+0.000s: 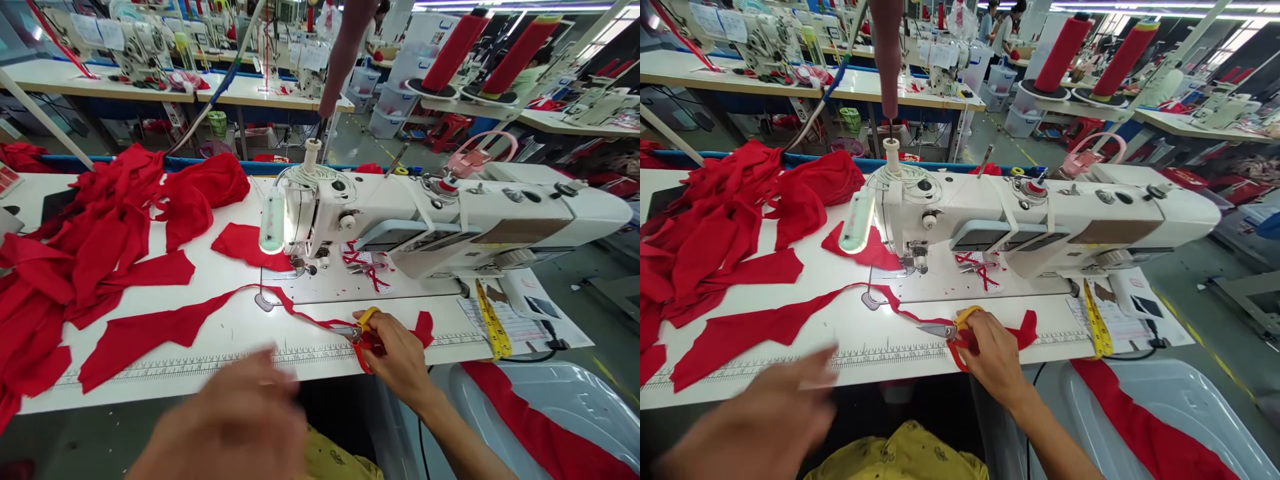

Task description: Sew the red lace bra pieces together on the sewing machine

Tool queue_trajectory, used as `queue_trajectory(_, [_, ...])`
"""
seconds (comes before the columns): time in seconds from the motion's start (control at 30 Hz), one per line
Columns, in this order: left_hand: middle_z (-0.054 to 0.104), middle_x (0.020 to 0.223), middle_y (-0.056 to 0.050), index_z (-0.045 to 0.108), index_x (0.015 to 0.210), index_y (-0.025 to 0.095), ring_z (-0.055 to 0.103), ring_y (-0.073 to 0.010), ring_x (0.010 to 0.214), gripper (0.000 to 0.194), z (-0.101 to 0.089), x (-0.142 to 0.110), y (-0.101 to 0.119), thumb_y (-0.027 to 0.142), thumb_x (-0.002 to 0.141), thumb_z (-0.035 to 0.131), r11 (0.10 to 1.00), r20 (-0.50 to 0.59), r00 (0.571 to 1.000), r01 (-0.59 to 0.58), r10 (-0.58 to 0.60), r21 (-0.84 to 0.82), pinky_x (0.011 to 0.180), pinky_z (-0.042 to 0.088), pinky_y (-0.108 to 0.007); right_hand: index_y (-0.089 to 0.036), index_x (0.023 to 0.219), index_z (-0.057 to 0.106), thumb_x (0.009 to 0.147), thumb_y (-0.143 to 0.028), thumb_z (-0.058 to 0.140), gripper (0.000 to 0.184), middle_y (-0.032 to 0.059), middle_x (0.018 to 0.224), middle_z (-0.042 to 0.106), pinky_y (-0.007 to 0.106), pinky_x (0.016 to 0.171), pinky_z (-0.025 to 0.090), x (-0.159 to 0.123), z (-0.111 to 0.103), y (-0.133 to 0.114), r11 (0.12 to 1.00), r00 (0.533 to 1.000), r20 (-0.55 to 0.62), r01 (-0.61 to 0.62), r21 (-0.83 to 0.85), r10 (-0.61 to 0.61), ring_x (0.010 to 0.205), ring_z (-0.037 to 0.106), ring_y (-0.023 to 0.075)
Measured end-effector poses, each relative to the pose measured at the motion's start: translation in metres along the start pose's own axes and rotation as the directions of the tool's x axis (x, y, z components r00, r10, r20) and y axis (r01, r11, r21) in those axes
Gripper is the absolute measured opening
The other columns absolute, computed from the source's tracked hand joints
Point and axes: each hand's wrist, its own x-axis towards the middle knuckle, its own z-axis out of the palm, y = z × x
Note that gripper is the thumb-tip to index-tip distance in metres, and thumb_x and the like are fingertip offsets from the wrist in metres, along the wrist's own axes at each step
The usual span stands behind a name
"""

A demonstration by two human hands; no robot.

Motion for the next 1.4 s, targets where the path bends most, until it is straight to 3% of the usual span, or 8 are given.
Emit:
queue_trajectory(0.13, [0.058,0.139,-0.013,0.044,0.142,0.017,0.052,-0.0285,0.131,0.042,0.030,0.042,-0.043,0.027,0.101,0.046,0.985,0.120,0.987,-0.122,0.108,0.123,0.111,0.042,-0.055,-0.024,0.092,0.050,0.082,-0.012,0.051,0.015,0.0052,0.088,0.071,0.030,0.065,0.053,0.004,0.001,0.004,0.998,0.999,0.042,-0.011,0.060,0.009,0.077,0.068,0.0204])
queue_trajectory(0.27, [0.071,0.108,-0.011,0.060,0.123,0.013,0.065,-0.0248,0.097,0.032,0.058,0.042,-0.069,0.008,0.098,0.042,0.919,0.174,0.967,-0.236,0.188,0.315,0.084,0.055,-0.045,-0.024,0.086,0.048,0.075,-0.004,0.046,0.022,0.0019,0.079,0.065,0.026,0.061,0.049,0.006,-0.003,0.009,0.997,0.991,0.132,-0.019,0.070,0.009,0.069,0.063,0.0170])
queue_trajectory(0.4, [0.073,0.100,-0.009,0.066,0.110,0.011,0.065,-0.0232,0.091,0.034,0.054,0.016,-0.057,-0.004,0.091,0.043,0.822,0.142,0.931,-0.365,0.337,0.437,0.084,0.051,-0.040,-0.023,0.085,0.046,0.071,-0.001,0.044,0.026,0.0029,0.082,0.064,0.025,0.060,0.047,0.002,-0.011,0.014,0.999,0.985,0.172,-0.008,0.036,0.002,0.073,0.063,0.0174])
queue_trajectory(0.5, [0.071,0.113,-0.013,0.063,0.121,0.009,0.065,-0.0259,0.102,0.041,0.048,0.003,-0.041,-0.006,0.090,0.041,0.792,0.201,0.936,-0.352,0.289,0.500,0.092,0.048,-0.041,-0.024,0.085,0.046,0.072,-0.001,0.044,0.026,0.0027,0.083,0.064,0.025,0.061,0.047,-0.001,-0.016,0.014,1.000,0.980,0.199,0.001,0.020,-0.005,0.074,0.063,0.0176])
queue_trajectory(0.67, [0.071,0.105,-0.011,0.061,0.129,0.016,0.065,-0.0266,0.089,0.035,0.058,0.007,-0.025,0.032,0.100,0.050,0.828,0.227,0.961,-0.252,0.156,0.501,0.087,0.047,-0.047,-0.024,0.086,0.047,0.071,0.000,0.044,0.028,0.0032,0.084,0.064,0.026,0.062,0.047,-0.002,-0.018,0.012,1.000,0.978,0.204,0.029,0.009,-0.030,0.075,0.063,0.0183])
queue_trajectory(0.87, [0.068,0.127,-0.015,0.064,0.121,0.007,0.062,-0.0266,0.116,0.037,0.076,0.012,-0.021,0.027,0.104,0.039,0.837,0.190,0.952,-0.302,0.240,0.457,0.105,0.038,-0.042,-0.023,0.085,0.048,0.074,-0.002,0.046,0.024,0.0025,0.080,0.062,0.026,0.061,0.047,-0.004,-0.020,0.016,1.000,0.979,0.202,-0.004,0.025,-0.002,0.071,0.060,0.0173])
queue_trajectory(1.13, [0.064,0.134,-0.015,0.062,0.129,0.014,0.060,-0.0286,0.123,0.044,0.078,0.004,-0.020,0.039,0.104,0.036,0.877,0.176,0.969,-0.232,0.172,0.420,0.122,0.016,-0.056,-0.023,0.092,0.054,0.085,-0.018,0.051,0.009,0.0049,0.085,0.069,0.029,0.065,0.052,0.006,-0.031,0.029,0.991,0.970,0.202,-0.135,-0.010,0.134,0.075,0.066,0.0195])
queue_trajectory(1.4, [0.069,0.125,-0.014,0.063,0.124,0.011,0.061,-0.0285,0.118,0.031,0.068,0.000,-0.015,0.023,0.096,0.058,0.916,0.019,0.980,-0.190,0.196,0.354,0.113,0.035,-0.051,-0.021,0.100,0.063,0.088,-0.031,0.058,0.017,0.0061,0.101,0.072,0.031,0.068,0.050,0.055,-0.022,0.026,0.964,0.878,0.416,-0.158,-0.214,0.236,0.084,0.068,0.0225])
